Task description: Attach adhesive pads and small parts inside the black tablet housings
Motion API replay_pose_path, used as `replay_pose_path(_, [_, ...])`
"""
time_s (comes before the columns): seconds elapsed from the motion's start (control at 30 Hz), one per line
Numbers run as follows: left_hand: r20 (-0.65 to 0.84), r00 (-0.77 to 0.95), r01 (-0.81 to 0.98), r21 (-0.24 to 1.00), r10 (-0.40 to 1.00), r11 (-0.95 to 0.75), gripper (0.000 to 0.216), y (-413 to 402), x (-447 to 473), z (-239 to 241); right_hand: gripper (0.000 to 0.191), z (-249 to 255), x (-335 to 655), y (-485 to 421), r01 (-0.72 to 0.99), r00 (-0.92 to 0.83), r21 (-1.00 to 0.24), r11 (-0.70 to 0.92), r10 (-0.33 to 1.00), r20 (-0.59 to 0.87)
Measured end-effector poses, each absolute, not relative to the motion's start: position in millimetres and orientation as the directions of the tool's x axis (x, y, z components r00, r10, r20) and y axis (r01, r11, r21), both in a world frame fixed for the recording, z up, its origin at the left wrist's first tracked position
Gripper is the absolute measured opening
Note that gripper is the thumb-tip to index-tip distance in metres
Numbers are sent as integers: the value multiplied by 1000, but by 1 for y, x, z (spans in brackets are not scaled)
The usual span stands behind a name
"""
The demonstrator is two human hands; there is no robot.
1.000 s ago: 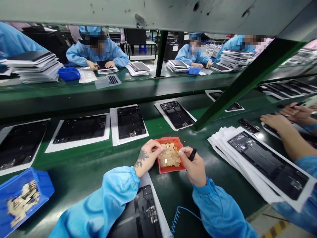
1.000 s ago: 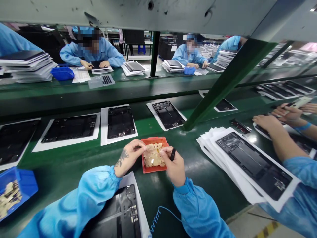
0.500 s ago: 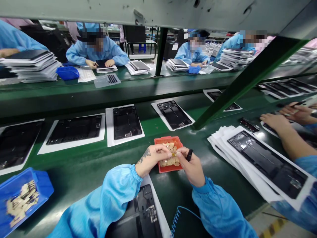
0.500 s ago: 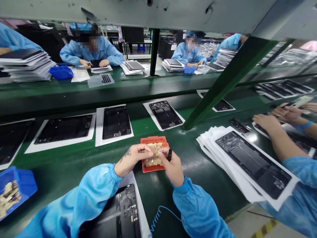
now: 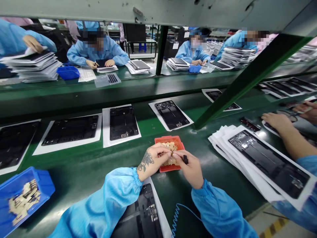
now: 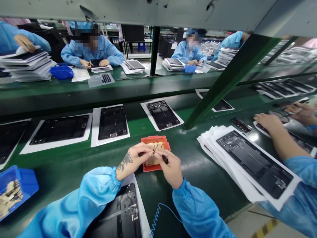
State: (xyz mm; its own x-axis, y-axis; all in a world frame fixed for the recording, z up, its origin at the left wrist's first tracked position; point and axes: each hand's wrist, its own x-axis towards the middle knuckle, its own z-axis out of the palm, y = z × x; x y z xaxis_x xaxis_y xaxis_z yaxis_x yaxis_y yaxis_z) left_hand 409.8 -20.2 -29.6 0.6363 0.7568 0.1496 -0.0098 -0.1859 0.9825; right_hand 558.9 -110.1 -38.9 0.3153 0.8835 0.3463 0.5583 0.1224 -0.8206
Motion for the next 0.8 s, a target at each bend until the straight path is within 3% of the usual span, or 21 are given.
replay_pose_path(0.27, [114, 671, 15, 986, 732, -168, 13, -20, 406, -30, 13, -37, 561, -110, 581, 257, -804, 123, 911, 324])
replay_pose_path(0.47, [-153, 589, -108, 958, 793, 265, 12, -18, 393, -30, 15, -43, 562, -110, 766, 312, -642, 33, 854, 416])
replay_pose_path(0.6, [-220, 524, -186, 913, 823, 363, 35, -20, 369, -27, 14, -48, 562, -105, 829, 271, -559, 0, 874, 402])
replay_pose_path(0.8, [-245, 450, -155, 925, 859, 346, 64, -31, 316, -20, 16, -49, 560, -91, 807, 285, -589, 30, 854, 434])
